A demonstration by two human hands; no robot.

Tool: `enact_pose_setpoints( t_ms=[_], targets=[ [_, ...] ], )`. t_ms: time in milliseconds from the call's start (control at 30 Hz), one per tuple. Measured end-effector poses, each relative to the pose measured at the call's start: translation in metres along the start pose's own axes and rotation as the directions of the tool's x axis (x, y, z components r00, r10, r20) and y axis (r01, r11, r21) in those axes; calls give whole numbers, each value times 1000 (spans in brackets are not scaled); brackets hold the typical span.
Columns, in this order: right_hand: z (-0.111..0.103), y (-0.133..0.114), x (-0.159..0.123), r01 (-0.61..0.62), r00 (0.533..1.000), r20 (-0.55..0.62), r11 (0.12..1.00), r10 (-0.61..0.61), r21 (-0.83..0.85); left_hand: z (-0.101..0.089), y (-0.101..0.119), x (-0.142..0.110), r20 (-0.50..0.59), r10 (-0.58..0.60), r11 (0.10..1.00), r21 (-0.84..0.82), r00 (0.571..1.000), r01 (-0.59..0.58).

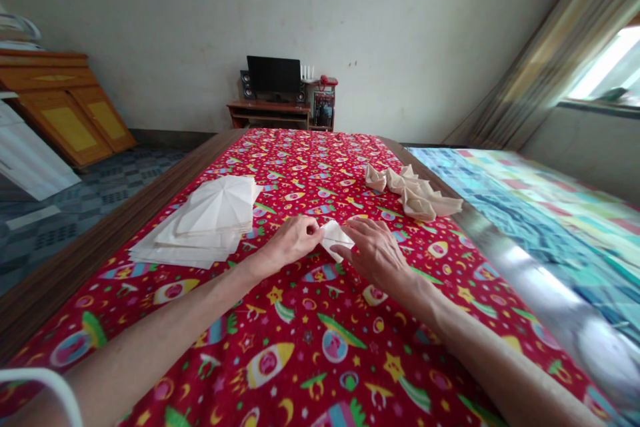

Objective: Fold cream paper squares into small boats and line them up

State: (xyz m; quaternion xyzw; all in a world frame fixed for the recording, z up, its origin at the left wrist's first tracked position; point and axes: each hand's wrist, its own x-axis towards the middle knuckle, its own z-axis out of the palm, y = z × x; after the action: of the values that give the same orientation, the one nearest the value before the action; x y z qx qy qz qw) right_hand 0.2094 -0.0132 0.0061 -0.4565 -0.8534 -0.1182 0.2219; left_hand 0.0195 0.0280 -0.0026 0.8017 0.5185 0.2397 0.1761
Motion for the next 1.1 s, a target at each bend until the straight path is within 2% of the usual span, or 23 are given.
enact_pose_setpoints(
  t_ms=[167, 233, 300, 367, 433, 467, 533, 600, 667, 733, 800, 867, 900, 967, 1033, 1100],
  targets=[
    [-1, -22, 11, -32, 999, -17, 999, 32, -18, -3, 12, -2, -93, 60, 993, -99, 994, -69],
    [1, -24, 13, -80, 996, -41, 995, 83, 56, -6, 16, -4, -145, 109, 982, -135, 983, -129],
    [4, -18, 15, -170, 980, -68, 962, 188, 214, -8, 17, -5, -196, 163, 970, -146, 967, -193],
    [5, -10, 18, -286, 939, -52, 853, 341, 437, -5, 13, -5, -280, 184, 962, -145, 942, -231],
    [7, 0, 21, -381, 877, 36, 649, 479, 659, 2, 6, -5, -352, 149, 956, -189, 924, -226],
    [8, 3, 22, -406, 849, 91, 534, 520, 742, 6, 1, -4, -335, 116, 946, -249, 935, -206],
    [10, 8, 21, -430, 814, 194, 343, 547, 835, 13, -6, -3, -218, 55, 909, -393, 974, -139],
    [14, 10, 19, -463, 806, 277, 266, 523, 845, 16, -11, -2, -129, 38, 883, -460, 991, -94],
    [18, 10, 14, -514, 807, 322, 322, 494, 795, 13, -13, -1, -106, 39, 886, -456, 994, -84],
    [19, 12, 10, -515, 824, 251, 486, 508, 706, 9, -14, -1, -75, 40, 907, -416, 996, -68],
    [19, 15, 6, -410, 884, 72, 690, 462, 597, 5, -15, -1, -29, 45, 935, -352, 999, -53],
    [18, 18, 3, -216, 960, -52, 842, 277, 495, 4, -15, -2, 0, 57, 964, -259, 998, -55],
    [18, 19, 3, -116, 985, -63, 879, 163, 462, 5, -14, -3, -2, 66, 977, -205, 998, -65],
    [20, 20, 2, 23, 1000, -26, 903, -13, 429, 7, -13, -5, -32, 96, 991, -92, 995, -99],
    [23, 20, 2, 67, 997, 17, 912, -81, 404, 10, -12, -7, -104, 137, 990, 21, 985, -136],
    [27, 21, 1, 83, 995, 21, 921, -98, 380, 10, -11, -9, -179, 183, 980, 112, 967, -165]
  ],
)
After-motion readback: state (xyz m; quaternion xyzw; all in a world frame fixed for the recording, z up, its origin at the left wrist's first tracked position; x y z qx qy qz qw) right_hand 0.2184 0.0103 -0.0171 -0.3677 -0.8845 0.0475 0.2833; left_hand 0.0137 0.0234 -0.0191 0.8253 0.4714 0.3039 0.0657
